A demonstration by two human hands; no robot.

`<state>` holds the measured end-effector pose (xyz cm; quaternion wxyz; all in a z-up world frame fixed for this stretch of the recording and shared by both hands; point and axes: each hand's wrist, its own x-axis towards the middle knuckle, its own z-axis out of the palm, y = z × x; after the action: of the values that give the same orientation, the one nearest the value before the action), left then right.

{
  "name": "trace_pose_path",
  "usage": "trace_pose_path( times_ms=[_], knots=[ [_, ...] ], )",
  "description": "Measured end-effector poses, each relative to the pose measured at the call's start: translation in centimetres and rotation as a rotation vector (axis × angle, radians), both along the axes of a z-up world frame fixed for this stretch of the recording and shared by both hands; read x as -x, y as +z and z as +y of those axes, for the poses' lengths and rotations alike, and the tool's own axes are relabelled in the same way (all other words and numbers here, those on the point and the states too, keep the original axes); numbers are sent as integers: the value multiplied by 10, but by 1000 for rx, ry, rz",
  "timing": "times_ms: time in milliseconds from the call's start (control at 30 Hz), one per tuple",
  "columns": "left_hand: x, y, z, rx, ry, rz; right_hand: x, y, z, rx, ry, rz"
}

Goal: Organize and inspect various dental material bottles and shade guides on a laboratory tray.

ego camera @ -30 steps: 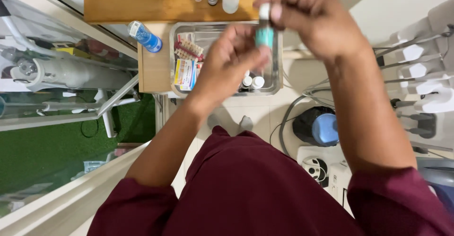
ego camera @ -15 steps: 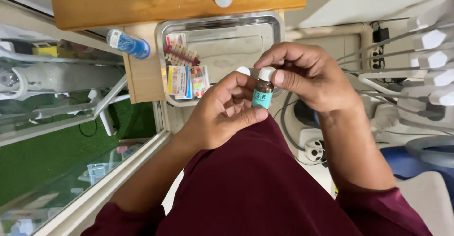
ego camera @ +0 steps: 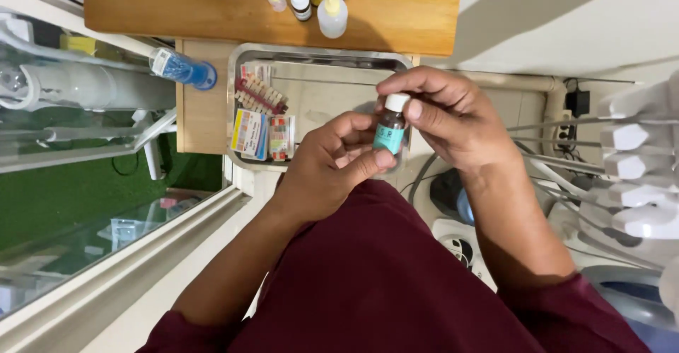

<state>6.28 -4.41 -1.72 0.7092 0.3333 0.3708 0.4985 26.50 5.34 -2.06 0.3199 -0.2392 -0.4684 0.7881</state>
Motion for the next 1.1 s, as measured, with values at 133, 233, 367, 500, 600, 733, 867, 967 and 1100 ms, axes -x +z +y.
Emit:
trace_pose_path(
  times_ms=[133,233,367,500,600,733,867,967,1100],
  knots=[
    [-2,-6,1,-32,30,-18,3,-3,10,58,31,155],
    [3,-27,3,66,34,-45,6,-5,9,74,28,162],
    [13,-19,18,136,17,-27,15,-7,13,55,13,142],
    [24,-40,16,83,61,-98,22,-17,8,-22,-84,1],
    [33,-45,17,62,55,-88,29,-19,5,-96,-140,-93],
    [41,-49,18,27,37,-86,38,-20,3,-86,-185,-152],
    [42,-53,18,-10,25,-93,40,-22,-1,-87,-219,-167],
    [43,-48,20,-8,17,-78,41,-21,-1,-104,-226,-122],
    [43,-50,19,-3,11,-35,41,-17,-1,-85,-236,-160]
  ],
)
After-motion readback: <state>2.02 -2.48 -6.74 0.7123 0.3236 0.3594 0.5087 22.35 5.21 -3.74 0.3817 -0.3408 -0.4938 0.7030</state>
